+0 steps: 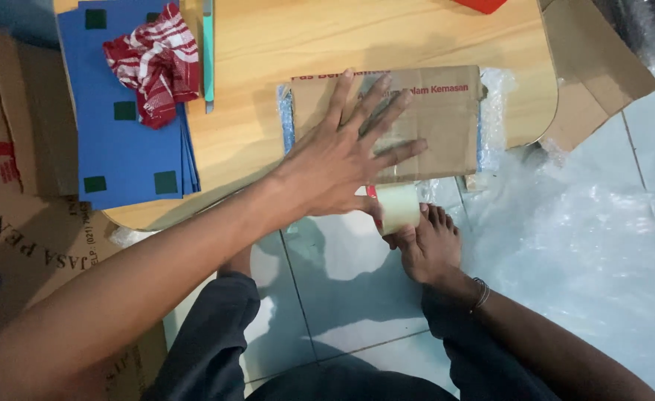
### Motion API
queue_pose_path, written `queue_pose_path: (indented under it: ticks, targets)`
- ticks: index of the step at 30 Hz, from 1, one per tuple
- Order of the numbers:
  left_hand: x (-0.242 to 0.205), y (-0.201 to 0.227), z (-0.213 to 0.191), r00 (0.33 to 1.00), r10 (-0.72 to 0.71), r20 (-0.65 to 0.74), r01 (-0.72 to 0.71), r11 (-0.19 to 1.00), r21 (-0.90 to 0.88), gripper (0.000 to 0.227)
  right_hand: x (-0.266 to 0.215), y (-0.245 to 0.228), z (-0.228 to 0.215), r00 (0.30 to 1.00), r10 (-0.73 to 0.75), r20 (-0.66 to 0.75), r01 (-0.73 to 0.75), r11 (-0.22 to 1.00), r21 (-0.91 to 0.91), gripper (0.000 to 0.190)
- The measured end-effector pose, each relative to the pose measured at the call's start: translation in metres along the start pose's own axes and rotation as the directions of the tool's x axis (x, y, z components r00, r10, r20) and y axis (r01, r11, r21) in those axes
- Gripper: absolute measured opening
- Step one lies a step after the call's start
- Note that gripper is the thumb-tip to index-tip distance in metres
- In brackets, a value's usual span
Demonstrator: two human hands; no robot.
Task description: Wrapping a small cardboard box in bubble wrap and securing it with adhesive tape.
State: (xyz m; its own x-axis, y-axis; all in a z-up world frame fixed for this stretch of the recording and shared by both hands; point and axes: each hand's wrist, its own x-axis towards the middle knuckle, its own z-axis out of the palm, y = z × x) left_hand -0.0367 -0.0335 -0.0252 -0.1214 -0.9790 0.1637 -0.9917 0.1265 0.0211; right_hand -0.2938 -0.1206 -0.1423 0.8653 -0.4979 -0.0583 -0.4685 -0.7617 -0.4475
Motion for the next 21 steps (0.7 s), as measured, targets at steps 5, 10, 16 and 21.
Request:
queue_pose_path:
  ticks: [5,10,16,21]
  targets:
    - [0.003,-0.008,-0.011,0.997,0.061,0.035,-0.061,0.998,-0.005,0.109,0.006,-0.018,-0.021,0.995,-0.099,-0.028,0.100,0.994,0.044,0.050]
    - [0.008,-0.015,-0.012,0.995,0.066,0.070,-0.050,0.977,-0.209,0.113,0.002,-0.010,-0.013,0.998,-0.060,0.002,0.060,0.997,0.038,0.056]
    - [0.019,-0.024,-0.033,0.987,-0.047,0.155,0.111,0.894,-0.435,0.107,0.006,-0.019,-0.027,0.995,-0.083,-0.060,0.093,0.978,0.187,0.063]
    - [0.025,-0.032,-0.062,0.967,-0.093,0.236,0.218,0.781,-0.585,0.098,0.012,-0.027,-0.031,0.986,0.032,-0.165,0.084,0.755,0.650,0.070]
